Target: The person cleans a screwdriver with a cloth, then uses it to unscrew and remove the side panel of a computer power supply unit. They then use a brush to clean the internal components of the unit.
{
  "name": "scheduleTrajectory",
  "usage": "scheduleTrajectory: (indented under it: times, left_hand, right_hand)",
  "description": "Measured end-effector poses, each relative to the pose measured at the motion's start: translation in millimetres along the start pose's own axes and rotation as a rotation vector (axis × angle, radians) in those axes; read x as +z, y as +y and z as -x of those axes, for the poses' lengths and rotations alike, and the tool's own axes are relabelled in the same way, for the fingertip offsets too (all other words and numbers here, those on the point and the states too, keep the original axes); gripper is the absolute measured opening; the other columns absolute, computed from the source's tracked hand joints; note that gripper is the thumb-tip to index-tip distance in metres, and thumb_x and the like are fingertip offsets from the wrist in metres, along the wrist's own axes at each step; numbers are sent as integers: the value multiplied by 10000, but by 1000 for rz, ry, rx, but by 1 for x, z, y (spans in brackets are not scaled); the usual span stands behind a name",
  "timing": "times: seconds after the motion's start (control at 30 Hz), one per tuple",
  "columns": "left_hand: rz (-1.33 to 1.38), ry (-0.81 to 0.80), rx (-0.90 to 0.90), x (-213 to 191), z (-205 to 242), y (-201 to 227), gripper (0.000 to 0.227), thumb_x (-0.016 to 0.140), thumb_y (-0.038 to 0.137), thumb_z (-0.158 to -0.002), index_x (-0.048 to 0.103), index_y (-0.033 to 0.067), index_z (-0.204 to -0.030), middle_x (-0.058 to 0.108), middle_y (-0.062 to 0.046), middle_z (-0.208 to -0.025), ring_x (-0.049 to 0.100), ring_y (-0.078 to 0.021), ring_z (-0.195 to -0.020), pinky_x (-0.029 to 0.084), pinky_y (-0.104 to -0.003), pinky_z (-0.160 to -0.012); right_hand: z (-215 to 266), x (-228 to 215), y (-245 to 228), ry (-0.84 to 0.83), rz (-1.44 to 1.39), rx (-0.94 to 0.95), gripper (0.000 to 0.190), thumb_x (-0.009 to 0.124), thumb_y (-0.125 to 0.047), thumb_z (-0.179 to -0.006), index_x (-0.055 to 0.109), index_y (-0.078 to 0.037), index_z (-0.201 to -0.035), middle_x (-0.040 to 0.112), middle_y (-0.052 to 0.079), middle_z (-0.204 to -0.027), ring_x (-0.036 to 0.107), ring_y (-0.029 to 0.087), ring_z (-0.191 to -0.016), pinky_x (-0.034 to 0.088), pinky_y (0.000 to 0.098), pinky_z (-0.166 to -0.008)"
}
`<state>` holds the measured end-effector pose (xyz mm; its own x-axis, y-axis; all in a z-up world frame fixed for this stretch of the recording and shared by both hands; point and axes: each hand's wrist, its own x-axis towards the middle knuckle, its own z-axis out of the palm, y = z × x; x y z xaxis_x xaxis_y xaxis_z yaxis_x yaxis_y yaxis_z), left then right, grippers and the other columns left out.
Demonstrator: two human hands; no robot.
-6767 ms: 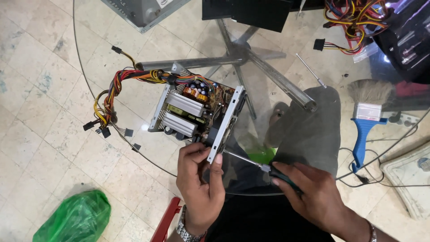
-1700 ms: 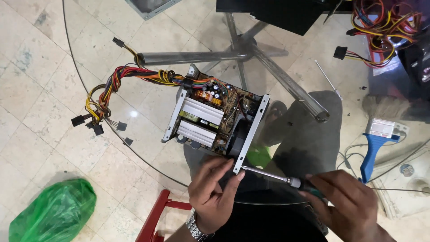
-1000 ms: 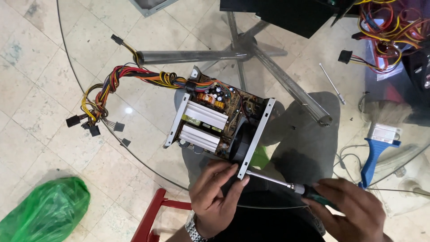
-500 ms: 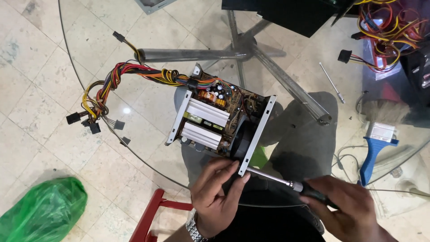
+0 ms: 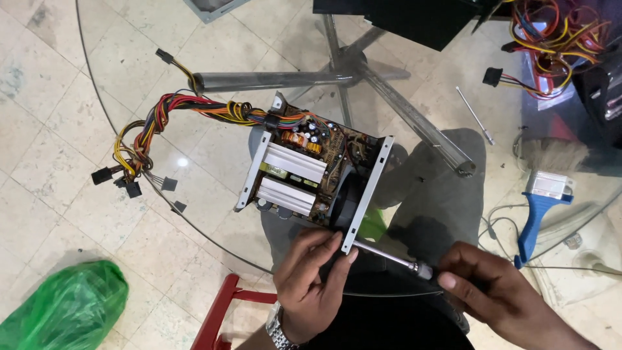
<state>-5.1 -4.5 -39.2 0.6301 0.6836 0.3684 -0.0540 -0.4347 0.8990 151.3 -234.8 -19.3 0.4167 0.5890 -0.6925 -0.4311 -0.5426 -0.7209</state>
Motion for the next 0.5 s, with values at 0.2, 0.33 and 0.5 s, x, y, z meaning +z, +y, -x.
scheduleTrajectory:
  times: [0.2,0.33,0.5]
  left_hand:
    - [-1,25,-25,1,-3,1,298,823,43,-857,707,23,-1130,730,-159,-1036,766,-246,-920,710,-274,-714]
    - [8,8,-20,0,-2,-1,334,819,23,-865,690,31,-1173,719,-164,-1063,761,-240,-922,714,-261,-701]
    - [4,14,5,3,-5,0,315,804,24,-873,690,8,-1167,720,-170,-1045,769,-243,-907,717,-260,-704]
  right_hand:
    - [-2,13,-2,467,1156,-1134,405,924,-266,-761,679,1,-941,721,173,-901,689,260,-673,615,405,-649]
    - [0,7,4,323,752,-662,363,896,-287,-698,670,-101,-912,675,37,-651,555,147,-471,450,302,-440]
    - [-4,13,3,244,782,-758,411,869,-262,-751,611,-100,-1026,758,37,-759,658,135,-473,519,293,-415]
